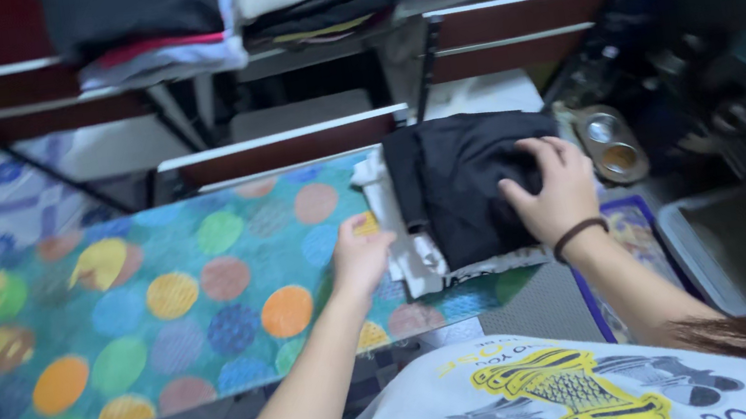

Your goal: The person folds several garments, including a black top, a white t-shirt, and a pair of black shorts, on a small table. They smooth and fold each item neatly and place them into a growing stack.

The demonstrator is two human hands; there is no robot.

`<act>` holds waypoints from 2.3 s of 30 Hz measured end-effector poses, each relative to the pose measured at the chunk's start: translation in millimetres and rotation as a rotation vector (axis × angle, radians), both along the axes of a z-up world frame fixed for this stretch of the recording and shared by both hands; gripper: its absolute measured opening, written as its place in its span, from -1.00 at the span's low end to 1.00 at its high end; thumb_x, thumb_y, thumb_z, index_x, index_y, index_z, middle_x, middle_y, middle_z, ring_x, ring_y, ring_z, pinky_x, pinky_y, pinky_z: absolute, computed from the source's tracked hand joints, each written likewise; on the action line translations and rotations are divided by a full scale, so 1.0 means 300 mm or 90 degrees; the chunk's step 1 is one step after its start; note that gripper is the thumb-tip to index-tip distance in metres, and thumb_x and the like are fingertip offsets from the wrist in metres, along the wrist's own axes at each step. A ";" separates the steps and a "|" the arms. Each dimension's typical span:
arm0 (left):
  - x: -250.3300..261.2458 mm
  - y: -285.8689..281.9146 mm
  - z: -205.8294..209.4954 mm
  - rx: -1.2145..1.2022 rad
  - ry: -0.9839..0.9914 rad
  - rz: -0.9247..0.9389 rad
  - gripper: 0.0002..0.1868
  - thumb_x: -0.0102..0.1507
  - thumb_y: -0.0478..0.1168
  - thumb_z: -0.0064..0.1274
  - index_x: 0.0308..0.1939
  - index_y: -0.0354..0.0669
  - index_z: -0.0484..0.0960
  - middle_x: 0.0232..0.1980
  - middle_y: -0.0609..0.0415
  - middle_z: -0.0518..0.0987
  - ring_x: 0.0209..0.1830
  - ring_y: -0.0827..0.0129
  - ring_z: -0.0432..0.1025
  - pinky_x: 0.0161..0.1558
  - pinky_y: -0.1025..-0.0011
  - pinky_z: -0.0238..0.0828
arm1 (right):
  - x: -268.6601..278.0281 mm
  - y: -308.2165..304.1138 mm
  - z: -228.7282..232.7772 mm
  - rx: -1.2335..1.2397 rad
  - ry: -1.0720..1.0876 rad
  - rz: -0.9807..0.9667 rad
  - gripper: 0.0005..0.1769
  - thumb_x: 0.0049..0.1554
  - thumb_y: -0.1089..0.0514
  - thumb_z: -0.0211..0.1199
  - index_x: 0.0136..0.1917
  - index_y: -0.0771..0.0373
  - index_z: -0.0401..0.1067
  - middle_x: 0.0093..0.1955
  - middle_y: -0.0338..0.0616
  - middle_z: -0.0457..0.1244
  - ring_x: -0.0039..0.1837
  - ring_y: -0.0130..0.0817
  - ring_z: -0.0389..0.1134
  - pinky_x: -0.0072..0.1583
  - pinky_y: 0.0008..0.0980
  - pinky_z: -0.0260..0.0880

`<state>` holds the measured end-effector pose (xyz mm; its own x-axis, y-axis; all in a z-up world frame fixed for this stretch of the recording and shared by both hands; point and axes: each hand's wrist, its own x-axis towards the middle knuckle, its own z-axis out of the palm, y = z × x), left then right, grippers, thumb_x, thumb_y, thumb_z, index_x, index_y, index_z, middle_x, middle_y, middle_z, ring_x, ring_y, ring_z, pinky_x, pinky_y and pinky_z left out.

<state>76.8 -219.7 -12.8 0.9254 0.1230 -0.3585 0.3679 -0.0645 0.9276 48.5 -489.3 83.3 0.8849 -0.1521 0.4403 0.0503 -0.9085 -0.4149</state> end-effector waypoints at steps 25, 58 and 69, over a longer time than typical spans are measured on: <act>-0.915 0.610 -0.415 0.195 0.312 0.358 -0.57 0.15 -0.09 0.24 0.08 -0.08 0.64 -0.29 -0.09 0.73 -0.44 0.30 0.60 -0.33 0.33 0.48 | -0.088 0.500 -0.184 -0.309 0.291 0.549 -0.28 -0.06 -0.11 0.37 0.37 -0.17 0.30 0.52 -0.08 0.05 0.48 0.03 0.08 0.33 0.08 0.19; -0.620 0.747 -0.498 0.402 0.309 0.076 -0.57 0.11 0.13 0.28 -0.08 -0.04 0.78 -0.09 0.00 0.76 0.02 0.20 0.62 0.15 0.28 0.48 | 0.007 0.396 -0.307 -0.034 0.335 0.685 -0.58 -0.05 0.00 0.43 0.10 0.03 0.56 0.35 -0.07 0.21 0.37 -0.02 0.25 0.33 -0.14 0.31; -0.772 0.817 -0.561 0.419 0.406 0.191 -0.55 0.07 0.10 0.33 -0.10 -0.09 0.78 -0.11 0.02 0.76 -0.02 0.23 0.64 0.11 0.31 0.48 | 0.016 0.360 -0.351 0.001 0.317 0.711 -0.62 -0.05 0.07 0.41 0.08 0.05 0.57 0.38 -0.04 0.23 0.36 0.01 0.29 0.33 -0.15 0.34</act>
